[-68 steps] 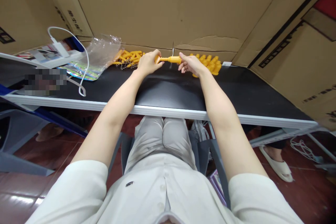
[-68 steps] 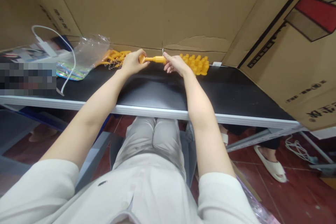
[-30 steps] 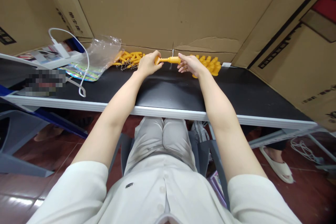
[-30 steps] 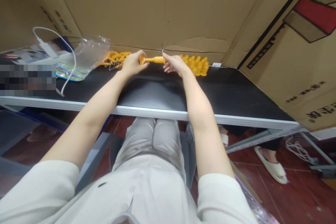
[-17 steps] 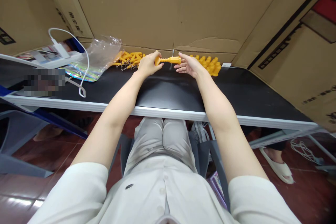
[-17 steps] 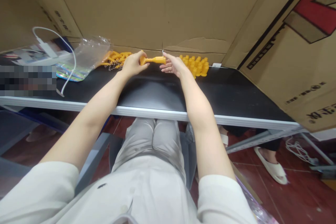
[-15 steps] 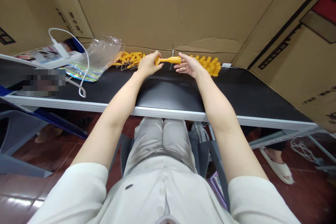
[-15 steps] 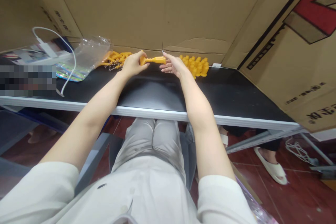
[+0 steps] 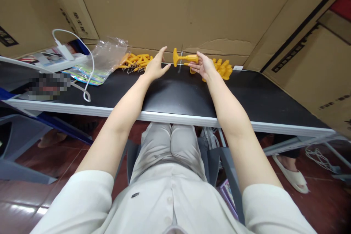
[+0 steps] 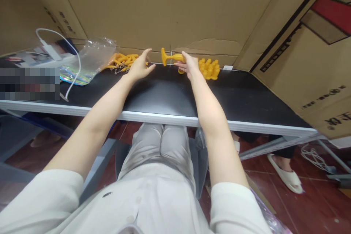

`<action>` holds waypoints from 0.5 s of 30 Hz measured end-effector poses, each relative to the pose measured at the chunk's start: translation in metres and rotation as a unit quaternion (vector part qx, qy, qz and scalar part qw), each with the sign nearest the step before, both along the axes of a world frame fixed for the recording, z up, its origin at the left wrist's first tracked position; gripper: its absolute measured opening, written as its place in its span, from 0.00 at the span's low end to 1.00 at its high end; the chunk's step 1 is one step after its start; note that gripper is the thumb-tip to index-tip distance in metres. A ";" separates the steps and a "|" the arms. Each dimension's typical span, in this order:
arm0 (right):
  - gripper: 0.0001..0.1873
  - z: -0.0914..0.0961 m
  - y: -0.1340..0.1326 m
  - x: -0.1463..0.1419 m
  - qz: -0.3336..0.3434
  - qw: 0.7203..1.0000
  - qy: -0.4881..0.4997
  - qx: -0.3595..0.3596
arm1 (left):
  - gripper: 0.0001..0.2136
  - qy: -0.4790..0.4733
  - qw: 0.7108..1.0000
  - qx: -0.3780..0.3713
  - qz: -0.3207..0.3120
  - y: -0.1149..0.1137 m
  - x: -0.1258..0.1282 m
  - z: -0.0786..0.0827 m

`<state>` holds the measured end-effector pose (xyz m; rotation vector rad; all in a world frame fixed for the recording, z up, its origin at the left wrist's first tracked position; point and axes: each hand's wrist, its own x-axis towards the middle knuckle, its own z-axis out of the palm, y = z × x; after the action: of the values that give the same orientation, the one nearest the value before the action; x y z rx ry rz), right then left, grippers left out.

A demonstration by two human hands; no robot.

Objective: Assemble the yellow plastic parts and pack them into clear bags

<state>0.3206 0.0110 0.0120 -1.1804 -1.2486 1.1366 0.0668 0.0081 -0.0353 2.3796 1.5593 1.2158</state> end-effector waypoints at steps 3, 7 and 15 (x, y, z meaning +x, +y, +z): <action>0.23 -0.005 0.018 0.005 -0.059 0.994 -0.062 0.072 | 0.36 0.011 1.000 -0.022 0.002 0.002 -0.002 -0.003; 0.28 -0.013 0.046 0.006 -0.113 0.947 -0.226 0.197 | 0.30 0.025 0.998 -0.054 0.012 -0.002 0.001 -0.002; 0.25 -0.026 0.049 -0.012 -0.072 0.819 -0.541 0.176 | 0.28 0.033 0.997 -0.073 0.023 -0.009 0.005 0.002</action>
<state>0.3081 0.0599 -0.0141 -1.6375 -2.0365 -0.0176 0.0721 -0.0011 -0.0329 2.3260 1.6671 1.0019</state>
